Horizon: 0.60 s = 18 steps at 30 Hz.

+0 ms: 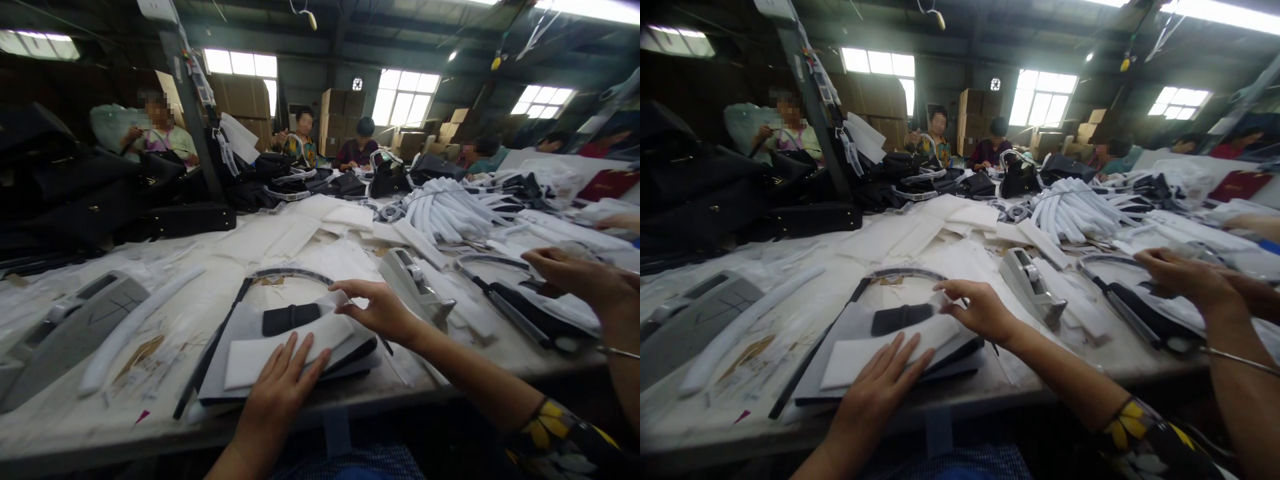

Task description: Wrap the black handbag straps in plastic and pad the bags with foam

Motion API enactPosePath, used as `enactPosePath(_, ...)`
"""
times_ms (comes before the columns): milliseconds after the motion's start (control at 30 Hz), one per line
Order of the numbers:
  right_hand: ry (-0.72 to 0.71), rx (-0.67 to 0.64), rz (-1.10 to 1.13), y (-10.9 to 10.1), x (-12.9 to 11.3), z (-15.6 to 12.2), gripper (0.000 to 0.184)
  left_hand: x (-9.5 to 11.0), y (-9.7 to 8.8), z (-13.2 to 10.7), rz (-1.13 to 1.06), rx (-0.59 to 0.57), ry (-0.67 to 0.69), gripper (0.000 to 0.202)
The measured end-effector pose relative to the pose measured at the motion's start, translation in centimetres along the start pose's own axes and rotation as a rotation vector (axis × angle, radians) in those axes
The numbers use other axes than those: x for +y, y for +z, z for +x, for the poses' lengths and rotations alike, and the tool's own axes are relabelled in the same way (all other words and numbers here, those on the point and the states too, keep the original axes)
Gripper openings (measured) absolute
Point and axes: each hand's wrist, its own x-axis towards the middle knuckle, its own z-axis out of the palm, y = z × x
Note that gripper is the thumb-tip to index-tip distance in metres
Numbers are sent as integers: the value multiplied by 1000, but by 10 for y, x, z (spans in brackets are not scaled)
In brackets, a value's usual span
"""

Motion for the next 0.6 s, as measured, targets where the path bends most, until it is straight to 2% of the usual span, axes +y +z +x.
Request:
enactPosePath(100, -73, -64, -87, -2, 3, -8, 22, -1, 0, 1, 4, -7, 24, 62)
enactPosePath(233, -109, -229, -71, -8, 13, -5, 13, -1, -1, 2, -6, -15, 35, 63)
enactPosePath(400, -2, -499, 55, -19, 22, 13, 26, -1, -1, 1, -8, -16, 23, 62)
enactPosePath(500, 5, -506, -23, -19, 27, 22, 26, -1, 0, 1, -5, -2, 13, 62)
enactPosePath(600, -119, -475, -101, -16, 31, 28, 27, 0, 0, 2, -17, -13, 2, 63)
